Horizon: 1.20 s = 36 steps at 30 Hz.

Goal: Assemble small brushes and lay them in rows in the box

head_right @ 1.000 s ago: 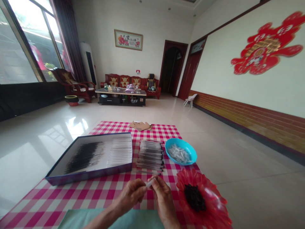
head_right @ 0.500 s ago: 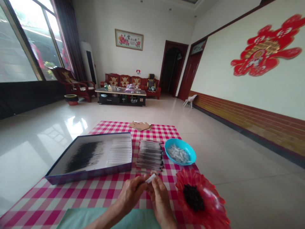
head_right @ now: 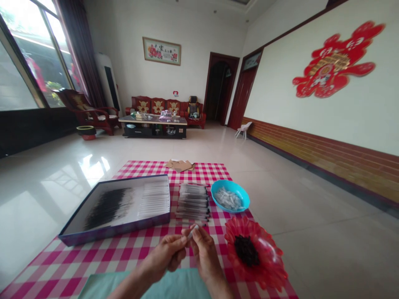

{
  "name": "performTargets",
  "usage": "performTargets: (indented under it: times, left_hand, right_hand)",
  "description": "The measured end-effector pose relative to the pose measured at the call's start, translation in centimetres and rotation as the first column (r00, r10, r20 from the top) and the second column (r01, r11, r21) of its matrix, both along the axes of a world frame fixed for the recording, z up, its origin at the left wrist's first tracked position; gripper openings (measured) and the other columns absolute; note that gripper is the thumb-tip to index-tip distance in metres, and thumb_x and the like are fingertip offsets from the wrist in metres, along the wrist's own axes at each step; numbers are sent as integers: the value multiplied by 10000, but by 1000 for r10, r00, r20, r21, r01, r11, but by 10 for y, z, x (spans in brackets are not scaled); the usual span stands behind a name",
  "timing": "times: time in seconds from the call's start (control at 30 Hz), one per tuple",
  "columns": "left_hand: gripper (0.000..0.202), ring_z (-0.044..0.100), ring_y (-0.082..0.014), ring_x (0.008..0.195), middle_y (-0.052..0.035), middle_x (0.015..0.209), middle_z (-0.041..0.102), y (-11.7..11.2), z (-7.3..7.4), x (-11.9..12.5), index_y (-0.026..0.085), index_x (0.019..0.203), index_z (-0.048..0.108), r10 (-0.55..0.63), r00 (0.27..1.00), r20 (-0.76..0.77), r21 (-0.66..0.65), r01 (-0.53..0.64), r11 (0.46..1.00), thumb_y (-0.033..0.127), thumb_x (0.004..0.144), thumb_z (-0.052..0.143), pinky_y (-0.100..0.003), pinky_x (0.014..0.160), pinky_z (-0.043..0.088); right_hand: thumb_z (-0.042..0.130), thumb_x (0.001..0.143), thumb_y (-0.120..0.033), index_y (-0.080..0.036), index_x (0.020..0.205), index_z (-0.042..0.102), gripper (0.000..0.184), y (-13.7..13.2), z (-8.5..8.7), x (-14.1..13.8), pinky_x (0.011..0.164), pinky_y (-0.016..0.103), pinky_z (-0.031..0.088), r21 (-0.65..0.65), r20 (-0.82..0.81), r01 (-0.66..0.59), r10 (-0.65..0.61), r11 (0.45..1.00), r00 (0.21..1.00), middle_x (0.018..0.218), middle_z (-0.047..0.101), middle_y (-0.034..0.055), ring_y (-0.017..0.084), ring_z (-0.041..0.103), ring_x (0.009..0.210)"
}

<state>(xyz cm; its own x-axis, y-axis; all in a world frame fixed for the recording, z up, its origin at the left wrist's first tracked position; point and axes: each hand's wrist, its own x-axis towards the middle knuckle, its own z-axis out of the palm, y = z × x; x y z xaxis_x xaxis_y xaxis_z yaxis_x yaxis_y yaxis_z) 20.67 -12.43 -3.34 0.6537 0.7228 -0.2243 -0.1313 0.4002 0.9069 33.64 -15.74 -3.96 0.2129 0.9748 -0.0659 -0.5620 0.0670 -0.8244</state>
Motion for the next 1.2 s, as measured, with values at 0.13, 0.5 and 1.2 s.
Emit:
performTargets:
  times: [0.13, 0.5, 1.2]
  left_hand:
    - [406, 246, -6, 382, 86, 489, 357, -1, 3, 0, 146, 721, 539, -62, 967, 248, -404, 162, 901, 478, 616, 749, -130, 375, 132]
    - [282, 610, -202, 827, -74, 894, 673, 1, -7, 9, 232, 1038, 633, 457, 874, -165, 745, -194, 638, 387, 862, 478, -278, 744, 432]
    - [440, 355, -45, 375, 54, 499, 471, 8, -19, -7, 153, 716, 529, 0, 1000, -5, 5, 0, 1000, 583, 706, 621, -194, 365, 183]
  right_hand:
    - [694, 756, -357, -204, 826, 691, 168, 1, 19, -4, 731, 333, 493, 55, -46, -106, 109, 993, 993, 811, 716, 45, 198, 651, 781]
    - [732, 697, -394, -215, 847, 701, 236, 9, 11, -20, 688, 279, 506, -101, 46, 243, -239, 965, 970, 857, 730, 29, 205, 656, 814]
    - [671, 723, -452, -192, 999, 690, 380, -8, 34, 64, 551, 286, 503, 11, 639, 267, -213, 964, 740, 810, 732, 58, 215, 661, 686]
